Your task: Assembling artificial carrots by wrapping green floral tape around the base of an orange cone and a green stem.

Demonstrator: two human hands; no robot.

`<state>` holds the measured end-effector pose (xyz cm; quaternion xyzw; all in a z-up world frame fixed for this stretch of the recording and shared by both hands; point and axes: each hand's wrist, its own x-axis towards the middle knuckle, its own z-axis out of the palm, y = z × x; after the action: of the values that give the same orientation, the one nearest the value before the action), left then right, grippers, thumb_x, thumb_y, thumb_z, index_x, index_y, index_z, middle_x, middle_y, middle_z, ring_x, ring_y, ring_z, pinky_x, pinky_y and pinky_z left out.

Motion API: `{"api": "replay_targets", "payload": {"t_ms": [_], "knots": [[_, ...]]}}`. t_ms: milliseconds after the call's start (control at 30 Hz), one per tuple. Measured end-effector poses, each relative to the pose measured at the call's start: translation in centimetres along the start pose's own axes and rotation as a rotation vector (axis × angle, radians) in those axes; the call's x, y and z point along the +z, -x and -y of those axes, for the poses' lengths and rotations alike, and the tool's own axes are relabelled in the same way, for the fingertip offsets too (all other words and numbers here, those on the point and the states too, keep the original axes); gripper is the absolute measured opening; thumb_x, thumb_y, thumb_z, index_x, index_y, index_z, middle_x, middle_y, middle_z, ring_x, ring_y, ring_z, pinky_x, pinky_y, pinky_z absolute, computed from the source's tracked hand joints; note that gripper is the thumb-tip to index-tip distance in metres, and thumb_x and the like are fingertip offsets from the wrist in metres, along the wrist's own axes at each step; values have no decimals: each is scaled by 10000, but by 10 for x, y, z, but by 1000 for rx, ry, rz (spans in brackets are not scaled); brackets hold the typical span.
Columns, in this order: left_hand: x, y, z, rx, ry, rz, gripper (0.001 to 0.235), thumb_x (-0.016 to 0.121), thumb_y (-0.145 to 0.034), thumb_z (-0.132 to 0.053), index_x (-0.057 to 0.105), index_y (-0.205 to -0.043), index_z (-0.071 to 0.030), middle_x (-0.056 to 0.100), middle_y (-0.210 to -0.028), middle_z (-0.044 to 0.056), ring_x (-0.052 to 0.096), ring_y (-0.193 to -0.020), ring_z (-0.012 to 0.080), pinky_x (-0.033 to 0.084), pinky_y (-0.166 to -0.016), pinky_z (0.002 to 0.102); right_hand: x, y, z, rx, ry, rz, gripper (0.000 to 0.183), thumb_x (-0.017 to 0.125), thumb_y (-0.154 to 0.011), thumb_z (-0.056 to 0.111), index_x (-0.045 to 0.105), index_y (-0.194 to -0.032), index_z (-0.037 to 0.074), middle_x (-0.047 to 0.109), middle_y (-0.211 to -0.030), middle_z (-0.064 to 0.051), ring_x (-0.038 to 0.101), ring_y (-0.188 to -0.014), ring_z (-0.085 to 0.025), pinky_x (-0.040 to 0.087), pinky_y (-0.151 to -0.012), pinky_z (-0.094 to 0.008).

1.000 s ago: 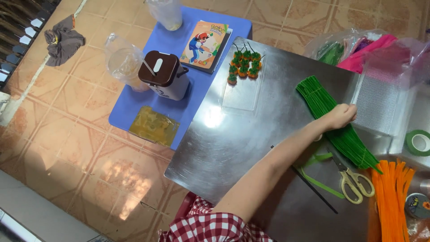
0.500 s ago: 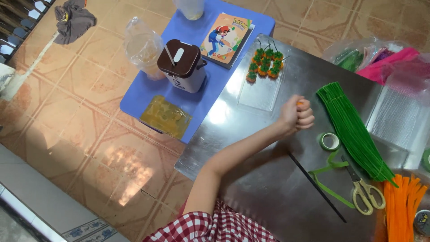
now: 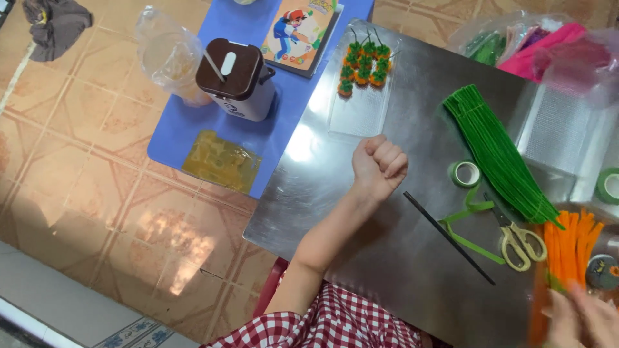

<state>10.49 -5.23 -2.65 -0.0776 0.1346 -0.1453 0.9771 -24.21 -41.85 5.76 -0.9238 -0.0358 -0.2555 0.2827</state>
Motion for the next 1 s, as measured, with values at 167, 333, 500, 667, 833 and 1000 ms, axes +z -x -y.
{"api": "replay_targets", "payload": {"t_ms": [167, 333, 500, 667, 833, 1000], "knots": [[1, 28, 7, -84, 343, -68, 356, 433, -1002, -92, 351, -698, -258, 142, -613, -75, 117, -528, 153, 187, -474, 336, 86, -135, 144, -15, -172, 121, 206, 898, -1188, -195, 923, -1390, -164, 863, -1325, -290, 863, -1125, -317, 723, -921, -370], [9, 48, 15, -163, 420, -9, 368, 453, -1011, -75, 348, -693, -228, 175, -622, -54, 149, -563, 175, 227, -512, 359, 127, -144, 163, -207, -338, 61, 134, 886, -1110, -211, 875, -1237, -170, 888, -1234, -298, 886, -1081, -354, 739, -837, -346], [26, 60, 30, -19, 199, -67, 403, 454, -1044, -136, 314, -687, -259, 123, -599, -75, 100, -525, 153, 191, -429, 329, 146, -153, 167, -258, -360, -8, 130, 902, -1105, -224, 849, -1207, -164, 892, -1219, -304, 914, -1117, -422, 789, -922, -420], [58, 74, 42, 65, -167, -99, 540, 442, -1169, -219, 231, -676, -286, 79, -579, -79, 57, -501, 141, 106, -423, 319, 158, -157, 165, -275, -385, 6, 137, 915, -1091, -236, 850, -1196, -175, 899, -1222, -314, 921, -1138, -425, 801, -1009, -469], [59, 79, 51, 41, -291, 21, 579, 421, -1228, -294, 207, -690, -284, 78, -573, -82, 49, -498, 138, 111, -433, 317, 167, -164, 164, -287, -418, -16, 138, 901, -1098, -245, 831, -1200, -183, 888, -1210, -324, 908, -1113, -440, 794, -990, -498], [49, 77, 55, 11, -333, 144, 596, 381, -1253, -340, 190, -691, -287, 56, -577, -96, 39, -508, 125, 109, -452, 310, 190, -145, 148, -158, -476, -109, 255, 918, -1127, -186, 770, -1333, -175, 858, -1241, -293, 879, -1143, -392, 812, -1011, -429]]}}
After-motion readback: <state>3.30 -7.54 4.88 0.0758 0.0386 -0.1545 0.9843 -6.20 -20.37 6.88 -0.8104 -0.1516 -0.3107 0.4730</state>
